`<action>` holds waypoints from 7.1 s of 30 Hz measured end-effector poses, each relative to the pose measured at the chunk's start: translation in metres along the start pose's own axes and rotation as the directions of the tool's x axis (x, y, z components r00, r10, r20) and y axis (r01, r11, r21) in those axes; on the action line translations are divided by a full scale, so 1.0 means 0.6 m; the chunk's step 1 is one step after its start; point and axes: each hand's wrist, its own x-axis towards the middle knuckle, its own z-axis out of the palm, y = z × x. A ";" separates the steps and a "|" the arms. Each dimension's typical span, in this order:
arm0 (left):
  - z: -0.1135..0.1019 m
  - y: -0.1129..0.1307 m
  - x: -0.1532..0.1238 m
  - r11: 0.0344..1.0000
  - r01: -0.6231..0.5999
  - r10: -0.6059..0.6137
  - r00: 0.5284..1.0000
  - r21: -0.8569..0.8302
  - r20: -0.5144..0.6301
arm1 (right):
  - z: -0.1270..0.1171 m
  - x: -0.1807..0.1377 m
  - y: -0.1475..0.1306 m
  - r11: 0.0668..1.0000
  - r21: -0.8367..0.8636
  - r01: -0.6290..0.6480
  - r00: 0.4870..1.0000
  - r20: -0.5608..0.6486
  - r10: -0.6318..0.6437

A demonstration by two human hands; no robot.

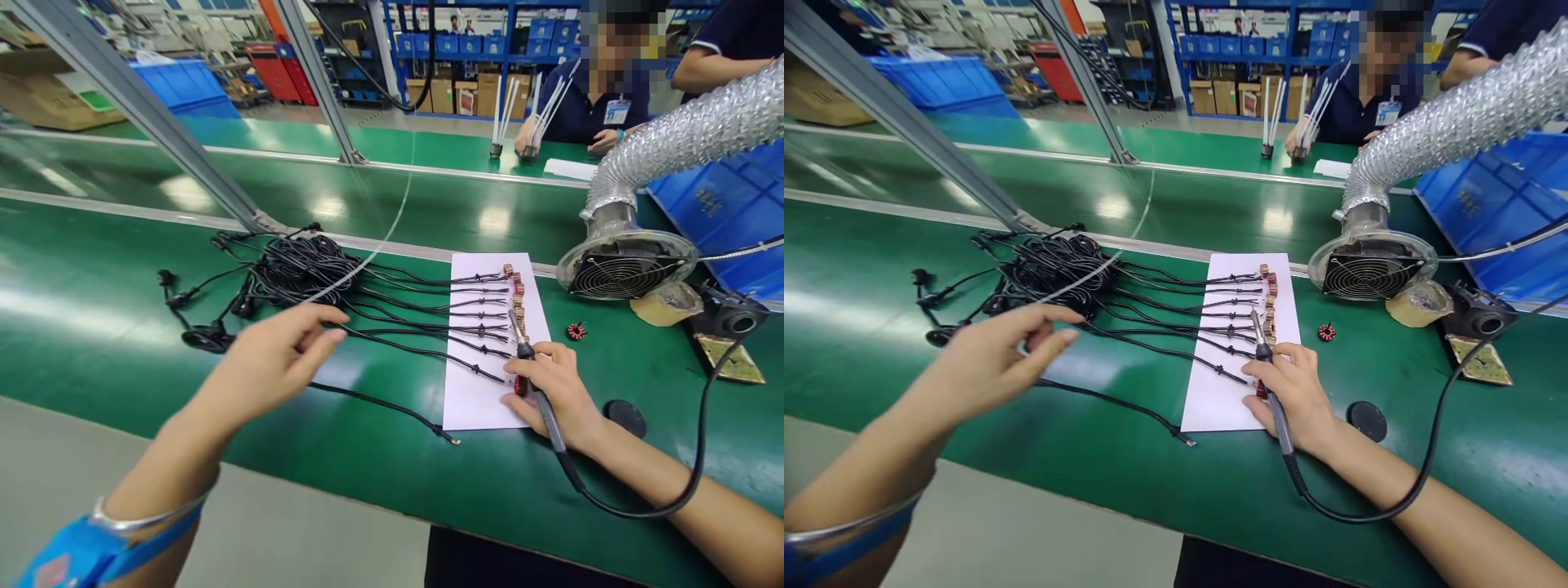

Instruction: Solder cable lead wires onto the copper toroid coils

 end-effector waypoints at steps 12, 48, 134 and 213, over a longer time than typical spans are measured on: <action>0.181 0.152 0.039 0.933 -0.347 0.360 0.897 -0.096 0.258 | 0.005 -0.007 0.002 0.999 -0.048 0.015 0.997 -0.074 -0.018; 0.218 0.151 0.029 0.930 -0.334 0.352 0.930 -0.155 0.106 | 0.050 0.022 -0.007 0.994 -0.104 0.028 0.991 -0.129 -0.041; 0.247 0.433 -0.013 0.905 -0.193 0.355 0.834 -0.379 0.423 | -0.163 -0.171 0.094 0.933 0.307 -0.188 0.982 0.068 0.176; 0.247 0.451 0.013 0.839 0.133 0.171 0.857 -0.528 0.487 | -0.157 -0.132 0.060 0.964 0.177 -0.200 0.979 -0.001 0.204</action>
